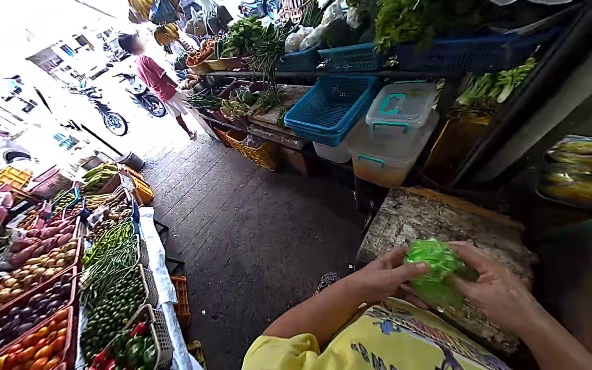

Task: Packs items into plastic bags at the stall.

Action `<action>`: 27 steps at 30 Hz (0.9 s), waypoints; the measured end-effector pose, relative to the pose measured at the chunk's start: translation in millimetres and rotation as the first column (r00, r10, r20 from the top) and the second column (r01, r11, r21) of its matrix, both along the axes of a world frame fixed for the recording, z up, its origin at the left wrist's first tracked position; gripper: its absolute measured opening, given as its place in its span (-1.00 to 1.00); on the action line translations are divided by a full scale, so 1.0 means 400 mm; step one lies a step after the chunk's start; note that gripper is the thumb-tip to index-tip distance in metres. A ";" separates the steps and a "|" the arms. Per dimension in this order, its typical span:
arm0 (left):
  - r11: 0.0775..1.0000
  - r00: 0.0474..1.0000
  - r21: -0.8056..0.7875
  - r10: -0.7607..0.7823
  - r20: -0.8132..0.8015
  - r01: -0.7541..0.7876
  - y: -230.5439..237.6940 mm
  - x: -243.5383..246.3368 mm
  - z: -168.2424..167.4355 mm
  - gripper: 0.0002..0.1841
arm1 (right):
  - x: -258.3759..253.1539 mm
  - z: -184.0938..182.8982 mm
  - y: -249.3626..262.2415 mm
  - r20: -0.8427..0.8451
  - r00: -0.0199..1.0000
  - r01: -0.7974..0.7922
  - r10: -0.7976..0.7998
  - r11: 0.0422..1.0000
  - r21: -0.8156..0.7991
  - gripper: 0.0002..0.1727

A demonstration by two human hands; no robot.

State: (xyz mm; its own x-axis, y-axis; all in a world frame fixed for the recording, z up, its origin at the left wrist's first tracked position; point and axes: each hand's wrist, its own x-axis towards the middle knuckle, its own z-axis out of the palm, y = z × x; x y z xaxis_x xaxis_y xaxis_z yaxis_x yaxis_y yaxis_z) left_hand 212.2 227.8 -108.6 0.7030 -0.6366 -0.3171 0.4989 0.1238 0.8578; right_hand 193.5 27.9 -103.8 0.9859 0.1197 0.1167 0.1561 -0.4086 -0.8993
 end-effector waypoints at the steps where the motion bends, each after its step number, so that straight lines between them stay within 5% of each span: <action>1: 0.998 0.998 0.002 0.060 -0.003 -0.060 0.005 0.020 -0.005 -0.49 | 0.023 0.006 0.013 -0.033 0.998 -0.056 0.057 0.998 0.028 -0.49; 6: 0.929 0.921 0.090 0.337 0.196 -0.359 0.098 0.227 -0.036 -0.47 | 0.187 0.033 0.061 -0.203 0.964 -0.132 0.172 0.972 0.195 -0.09; 13: 0.769 0.795 0.201 0.591 0.139 -0.607 0.324 0.651 -0.060 -0.55 | 0.539 0.007 0.138 -0.429 0.902 0.151 -0.054 0.969 0.194 -0.38; 16: 0.675 0.704 0.216 0.633 0.321 -0.706 0.386 0.829 0.001 -0.57 | 0.701 -0.029 0.186 -0.504 0.859 0.220 -0.087 0.952 0.211 -0.37; 18: 0.641 0.654 0.256 0.521 0.547 -0.724 0.421 0.951 0.035 -0.60 | 0.800 -0.050 0.226 -0.562 0.821 0.273 -0.101 0.934 0.231 -0.35; 21: 0.602 0.602 0.411 0.149 0.785 -0.685 0.460 1.144 0.038 -0.59 | 0.929 -0.080 0.286 -0.619 0.776 0.334 -0.121 0.912 0.240 -0.29; 24: 0.473 0.686 0.713 -0.269 0.676 -0.517 0.476 1.307 0.018 -0.36 | 1.028 -0.100 0.333 -0.631 0.758 0.392 -0.164 0.888 0.241 -0.19; 27: 0.345 0.730 0.811 -0.362 0.580 -0.473 0.478 1.397 0.008 -0.10 | 1.099 -0.110 0.360 -0.632 0.745 0.435 -0.214 0.874 0.218 -0.15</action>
State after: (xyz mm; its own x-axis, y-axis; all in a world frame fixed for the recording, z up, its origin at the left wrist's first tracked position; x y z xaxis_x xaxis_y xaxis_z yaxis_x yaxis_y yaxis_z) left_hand 770.8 419.0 -105.2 0.9707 -0.1994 -0.1342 -0.1175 -0.8809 0.4585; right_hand 633.2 171.9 -147.8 0.8458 -0.1572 -0.5098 -0.5159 0.0026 -0.8567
